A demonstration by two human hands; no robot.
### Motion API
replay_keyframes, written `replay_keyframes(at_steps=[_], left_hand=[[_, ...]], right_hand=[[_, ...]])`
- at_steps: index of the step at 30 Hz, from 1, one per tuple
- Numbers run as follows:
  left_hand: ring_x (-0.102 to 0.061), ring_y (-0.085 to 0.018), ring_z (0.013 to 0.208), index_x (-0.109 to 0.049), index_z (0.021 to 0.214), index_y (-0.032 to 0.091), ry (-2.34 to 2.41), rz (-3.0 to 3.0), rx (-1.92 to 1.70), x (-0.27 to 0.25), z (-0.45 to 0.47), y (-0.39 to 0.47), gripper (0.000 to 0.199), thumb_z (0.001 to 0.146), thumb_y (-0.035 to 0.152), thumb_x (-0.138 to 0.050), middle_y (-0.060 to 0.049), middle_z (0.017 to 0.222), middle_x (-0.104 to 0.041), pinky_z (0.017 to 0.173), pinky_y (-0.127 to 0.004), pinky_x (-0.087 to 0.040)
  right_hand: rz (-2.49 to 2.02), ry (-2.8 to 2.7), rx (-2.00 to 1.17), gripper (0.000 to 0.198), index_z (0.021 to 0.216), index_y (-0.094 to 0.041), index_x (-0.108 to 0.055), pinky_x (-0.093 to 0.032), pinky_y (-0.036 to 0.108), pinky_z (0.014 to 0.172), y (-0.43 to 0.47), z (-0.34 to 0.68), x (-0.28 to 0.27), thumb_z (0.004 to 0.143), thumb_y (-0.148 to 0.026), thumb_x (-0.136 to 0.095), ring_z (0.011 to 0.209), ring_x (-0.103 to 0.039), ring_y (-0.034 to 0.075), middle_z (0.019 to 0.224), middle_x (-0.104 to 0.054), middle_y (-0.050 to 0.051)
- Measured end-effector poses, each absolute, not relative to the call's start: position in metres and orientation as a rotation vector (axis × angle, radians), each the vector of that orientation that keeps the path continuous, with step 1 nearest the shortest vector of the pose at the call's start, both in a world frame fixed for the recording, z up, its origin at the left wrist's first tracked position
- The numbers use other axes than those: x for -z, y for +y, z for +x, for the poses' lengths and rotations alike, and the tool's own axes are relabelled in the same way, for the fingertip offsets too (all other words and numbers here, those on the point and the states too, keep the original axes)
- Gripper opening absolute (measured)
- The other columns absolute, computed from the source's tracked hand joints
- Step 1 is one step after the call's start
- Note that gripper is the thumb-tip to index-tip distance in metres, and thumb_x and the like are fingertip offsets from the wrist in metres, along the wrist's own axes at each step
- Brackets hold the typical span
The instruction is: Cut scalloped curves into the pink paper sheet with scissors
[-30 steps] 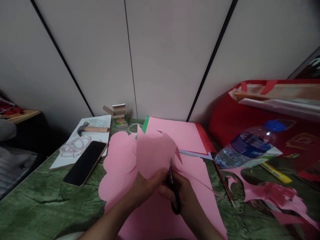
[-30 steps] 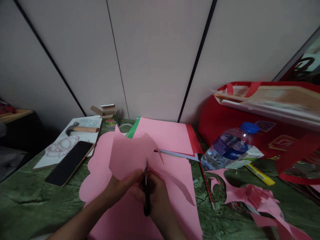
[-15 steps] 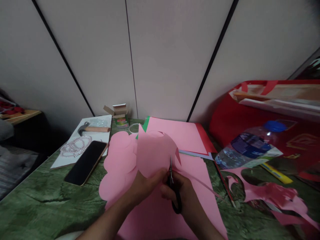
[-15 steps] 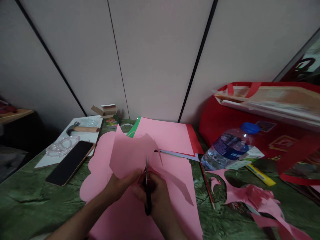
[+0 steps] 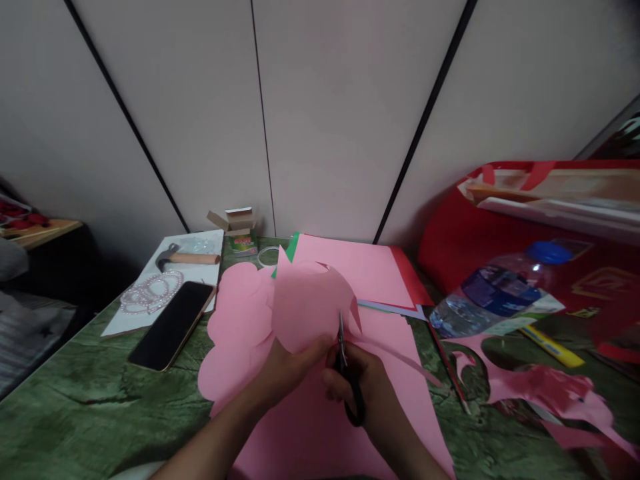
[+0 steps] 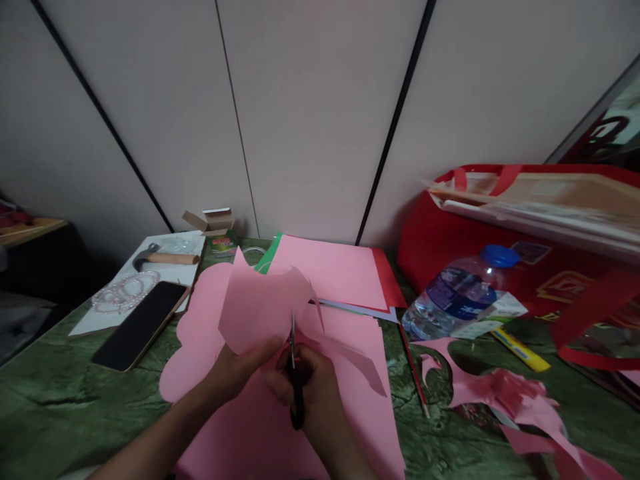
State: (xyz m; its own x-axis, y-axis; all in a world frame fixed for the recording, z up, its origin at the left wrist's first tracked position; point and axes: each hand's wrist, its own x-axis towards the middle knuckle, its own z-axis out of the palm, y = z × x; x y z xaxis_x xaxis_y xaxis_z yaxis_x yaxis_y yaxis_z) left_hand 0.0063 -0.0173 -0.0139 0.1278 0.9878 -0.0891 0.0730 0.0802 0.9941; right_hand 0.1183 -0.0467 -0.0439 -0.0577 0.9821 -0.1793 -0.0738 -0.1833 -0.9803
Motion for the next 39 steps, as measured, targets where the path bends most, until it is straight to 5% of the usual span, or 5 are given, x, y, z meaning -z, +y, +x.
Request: replay_keyframes(at_steps=[8, 21, 28, 34, 39], left_hand=[[-0.061, -0.019, 0.066, -0.060, 0.065, 0.017, 1.144, 1.234, -0.976, 0.006, 0.001, -0.015, 0.004, 0.065, 0.021, -0.058, -0.004, 0.065, -0.065, 0.059, -0.030, -0.051], [-0.058, -0.018, 0.082, -0.061, 0.086, 0.016, 1.144, 1.288, -1.031, 0.033, -0.007, -0.008, 0.018, 0.071, 0.026, -0.057, -0.005, 0.087, -0.066, 0.069, -0.028, -0.046], [-0.054, -0.013, 0.059, -0.054, 0.067, 0.017, 1.217, 1.288, -1.087, 0.037, -0.005, -0.006, 0.019, 0.071, 0.034, -0.058, 0.002, 0.061, -0.057, 0.055, -0.025, -0.044], [-0.059, -0.018, 0.076, -0.059, 0.079, 0.015, 1.304, 1.249, -1.086, 0.026, -0.002, -0.010, 0.021, 0.068, 0.032, -0.061, -0.005, 0.081, -0.065, 0.065, -0.028, -0.046], [-0.058, -0.016, 0.063, -0.058, 0.068, 0.016, 1.230, 1.277, -0.977, 0.023, 0.001, -0.014, 0.013, 0.070, 0.029, -0.058, -0.002, 0.065, -0.062, 0.059, -0.028, -0.048]], right_hand=[[-1.204, -1.106, -1.424, 0.025, 0.061, -0.017, -0.047, -0.030, 0.022, 0.042, -0.048, 0.120, 0.044, 0.061, -0.032, -0.066, 0.043, -0.040, 0.009, 0.043, -0.043, -0.006], [-1.184, -1.109, -1.423, 0.025, 0.062, -0.016, -0.047, -0.030, 0.021, 0.041, -0.048, 0.120, 0.046, 0.064, -0.034, -0.064, 0.041, -0.041, 0.009, 0.044, -0.044, -0.006], [-1.161, -1.047, -1.445, 0.024, 0.063, -0.016, -0.049, -0.032, 0.020, 0.040, -0.049, 0.117, 0.048, 0.061, -0.032, -0.067, 0.039, -0.042, 0.008, 0.045, -0.044, -0.007], [-1.198, -1.073, -1.451, 0.026, 0.061, -0.017, -0.048, -0.032, 0.021, 0.039, -0.050, 0.113, 0.047, 0.060, -0.035, -0.067, 0.039, -0.043, 0.009, 0.043, -0.045, -0.006], [-1.186, -1.127, -1.364, 0.020, 0.064, -0.017, -0.050, -0.035, 0.021, 0.046, -0.048, 0.118, 0.048, 0.062, -0.028, -0.066, 0.049, -0.044, 0.010, 0.053, -0.047, -0.005]])
